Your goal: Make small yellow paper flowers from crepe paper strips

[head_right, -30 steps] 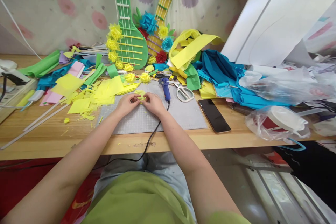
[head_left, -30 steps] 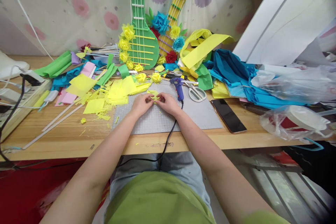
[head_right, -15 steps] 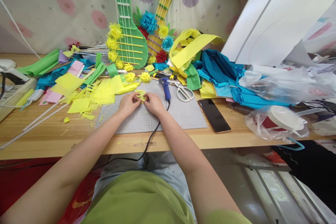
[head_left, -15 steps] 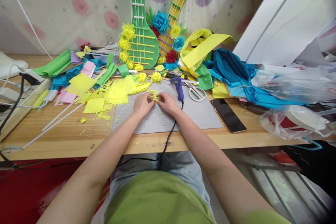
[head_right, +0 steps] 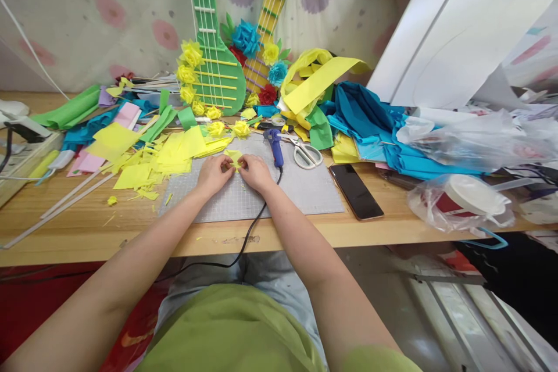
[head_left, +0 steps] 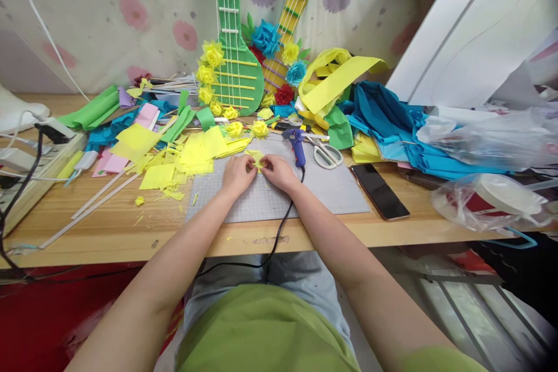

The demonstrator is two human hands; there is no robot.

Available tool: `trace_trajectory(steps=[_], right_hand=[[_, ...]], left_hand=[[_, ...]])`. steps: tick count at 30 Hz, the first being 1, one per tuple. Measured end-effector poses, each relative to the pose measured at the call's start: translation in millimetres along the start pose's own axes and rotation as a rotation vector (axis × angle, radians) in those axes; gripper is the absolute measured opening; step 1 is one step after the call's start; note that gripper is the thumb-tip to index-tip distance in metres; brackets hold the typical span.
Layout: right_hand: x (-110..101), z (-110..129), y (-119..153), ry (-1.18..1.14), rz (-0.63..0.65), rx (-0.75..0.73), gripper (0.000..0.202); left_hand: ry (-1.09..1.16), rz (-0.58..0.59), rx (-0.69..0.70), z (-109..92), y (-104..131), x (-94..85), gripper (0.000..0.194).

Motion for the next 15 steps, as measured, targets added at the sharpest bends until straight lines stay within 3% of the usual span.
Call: trace_trajectory(steps=[3,15], right_hand=[[0.9,-0.6,-0.3,0.005,-0.007,-0.008,0.018],[1.3,3.6,1.8,0.089,0.035,-0.053,0.020]], left_hand=[[-0.033,0.023,0.040,-2.7,-0.3,0.3,0.008],[-0.143,-0.010,0.061,-8.2,3.3,-0.7,0.015]])
Point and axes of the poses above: each hand's wrist, its own y-axis away from the middle knuckle, its own x-axis out of the palm, z = x × y, the point moved 6 cm from there along -y, towards the middle knuckle, and after that the axes turned 13 degrees about z, right-handed, at the moved point
